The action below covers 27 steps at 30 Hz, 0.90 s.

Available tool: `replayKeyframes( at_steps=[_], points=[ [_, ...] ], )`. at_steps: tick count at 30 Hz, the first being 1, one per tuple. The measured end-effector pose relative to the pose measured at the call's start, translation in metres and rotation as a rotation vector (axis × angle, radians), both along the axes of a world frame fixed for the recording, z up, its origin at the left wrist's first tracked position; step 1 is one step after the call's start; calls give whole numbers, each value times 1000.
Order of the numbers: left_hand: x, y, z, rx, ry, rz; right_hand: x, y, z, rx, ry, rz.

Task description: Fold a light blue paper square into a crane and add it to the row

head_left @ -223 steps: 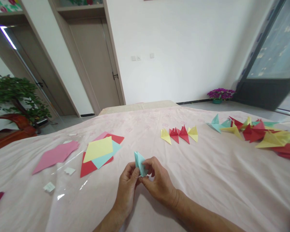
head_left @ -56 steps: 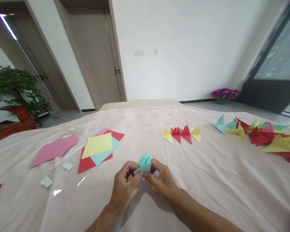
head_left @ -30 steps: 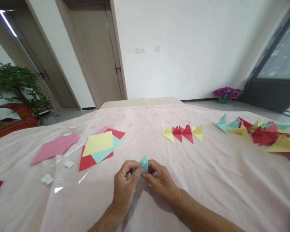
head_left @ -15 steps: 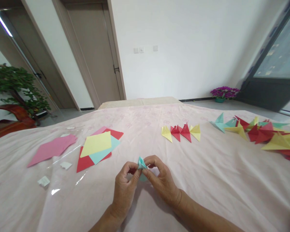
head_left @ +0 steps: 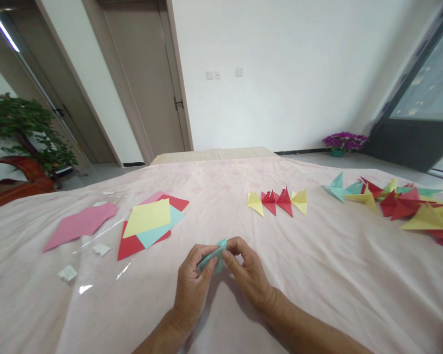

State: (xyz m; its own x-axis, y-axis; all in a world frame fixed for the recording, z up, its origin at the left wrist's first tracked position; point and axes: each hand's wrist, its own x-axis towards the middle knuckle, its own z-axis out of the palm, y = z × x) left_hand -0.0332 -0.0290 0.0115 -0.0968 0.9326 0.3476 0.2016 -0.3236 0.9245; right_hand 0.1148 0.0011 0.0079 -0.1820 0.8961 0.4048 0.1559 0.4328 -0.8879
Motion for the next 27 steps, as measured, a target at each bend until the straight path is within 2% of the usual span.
replayKeyframes(
  at_steps=[5,11,19,24,27],
  points=[
    [1,2,0,-50,-24,7,-2,2,1,-139,120,-16],
    [2,2,-4,-48,20,58,-5,6,-4,-254,334,99],
    [-6,0,-9,115,122,208,-2,9,-1,-248,353,97],
    [-9,1,-11,156,154,186,1,9,5,-266,320,135],
    [-8,1,-10,128,118,172,2,9,5,-269,301,139]
  ],
)
